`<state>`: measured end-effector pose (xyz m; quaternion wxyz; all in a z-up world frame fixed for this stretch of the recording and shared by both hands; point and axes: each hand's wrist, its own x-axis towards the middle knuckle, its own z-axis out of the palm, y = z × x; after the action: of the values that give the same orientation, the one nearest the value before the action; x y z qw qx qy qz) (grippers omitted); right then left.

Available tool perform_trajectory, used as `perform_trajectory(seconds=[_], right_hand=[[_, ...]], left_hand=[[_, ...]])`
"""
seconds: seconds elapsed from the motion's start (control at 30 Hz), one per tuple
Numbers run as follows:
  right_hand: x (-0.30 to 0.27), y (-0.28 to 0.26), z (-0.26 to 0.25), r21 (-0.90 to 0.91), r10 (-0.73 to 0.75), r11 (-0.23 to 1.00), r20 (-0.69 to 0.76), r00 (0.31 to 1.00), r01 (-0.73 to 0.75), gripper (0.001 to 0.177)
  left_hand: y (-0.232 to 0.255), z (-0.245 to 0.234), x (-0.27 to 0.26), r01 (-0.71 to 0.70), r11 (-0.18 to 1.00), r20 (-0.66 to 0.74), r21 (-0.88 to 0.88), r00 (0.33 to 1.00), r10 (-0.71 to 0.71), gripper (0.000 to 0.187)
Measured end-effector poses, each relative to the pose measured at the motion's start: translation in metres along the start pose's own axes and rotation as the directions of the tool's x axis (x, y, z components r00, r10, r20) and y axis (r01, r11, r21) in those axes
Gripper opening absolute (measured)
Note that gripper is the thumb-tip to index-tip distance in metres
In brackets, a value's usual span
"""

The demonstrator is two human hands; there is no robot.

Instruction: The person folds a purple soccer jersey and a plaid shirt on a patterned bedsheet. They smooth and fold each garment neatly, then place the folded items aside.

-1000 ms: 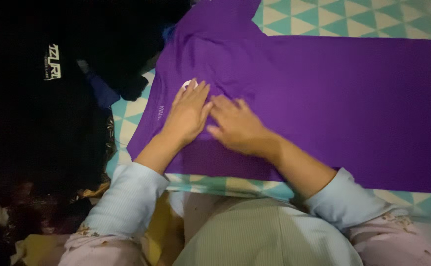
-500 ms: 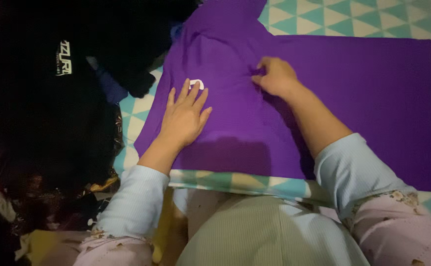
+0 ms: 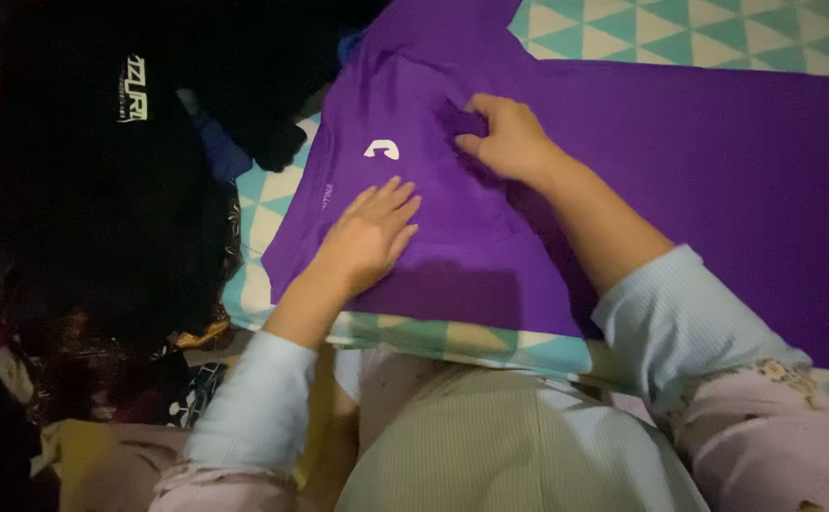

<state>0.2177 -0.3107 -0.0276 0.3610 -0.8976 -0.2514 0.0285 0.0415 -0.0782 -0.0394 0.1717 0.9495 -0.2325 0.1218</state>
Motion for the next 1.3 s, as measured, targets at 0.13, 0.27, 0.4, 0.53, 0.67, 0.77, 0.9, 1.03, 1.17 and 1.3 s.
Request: perform_trajectory(seconds=[0.13, 0.27, 0.4, 0.53, 0.67, 0.77, 0.9, 1.03, 1.17, 1.3], right_hand=[[-0.056, -0.049, -0.006, -0.142, -0.518, 0.846, 0.001, 0.855, 0.513, 0.024], [-0.119, -0.078, 0.004, -0.249, -0.611, 0.701, 0.273, 0.743, 0.668, 0.027], [-0.151, -0.077, 0.008, -0.288, -0.674, 0.644, 0.224, 0.704, 0.708, 0.025], [-0.161, -0.073, 0.008, -0.305, -0.665, 0.658, 0.196, 0.721, 0.689, 0.034], [-0.164, -0.073, 0.01, -0.318, -0.65, 0.673, 0.175, 0.739, 0.667, 0.035], [-0.168, -0.07, 0.006, -0.342, -0.623, 0.7, 0.136, 0.77, 0.627, 0.035], [-0.183, -0.064, -0.005, -0.332, -0.554, 0.778, 0.037, 0.831, 0.533, 0.038], [-0.195, -0.064, -0.007, -0.289, -0.509, 0.822, 0.017, 0.861, 0.492, 0.034], [-0.198, -0.068, -0.006, -0.234, -0.57, 0.798, 0.005, 0.822, 0.555, 0.032], [-0.2, -0.069, -0.009, -0.197, -0.533, 0.826, 0.038, 0.846, 0.529, 0.034]], left_hand=[[-0.016, -0.024, -0.026, 0.032, 0.974, 0.001, 0.224, 0.999, -0.033, 0.046], [-0.034, -0.059, -0.051, 0.136, 0.925, -0.05, 0.355, 0.991, -0.127, 0.042], [-0.033, -0.078, -0.063, 0.211, 0.918, -0.193, 0.336, 0.969, -0.152, 0.031], [-0.004, -0.073, -0.049, 0.409, 0.912, -0.354, 0.012, 0.855, -0.379, 0.024], [0.037, -0.053, -0.017, 0.707, 0.68, -0.113, -0.194, 0.672, -0.731, 0.042], [0.054, -0.044, -0.015, 0.637, 0.732, -0.146, -0.241, 0.722, -0.676, 0.05], [0.068, -0.034, -0.037, 0.521, 0.784, -0.308, -0.339, 0.726, -0.615, 0.04], [0.089, -0.026, -0.052, 0.376, 0.874, -0.506, -0.308, 0.713, -0.485, 0.034], [0.105, -0.016, -0.049, 0.294, 0.93, -0.494, -0.222, 0.788, -0.367, 0.031], [0.091, -0.018, -0.052, 0.34, 0.938, -0.427, -0.063, 0.841, -0.333, 0.037]])
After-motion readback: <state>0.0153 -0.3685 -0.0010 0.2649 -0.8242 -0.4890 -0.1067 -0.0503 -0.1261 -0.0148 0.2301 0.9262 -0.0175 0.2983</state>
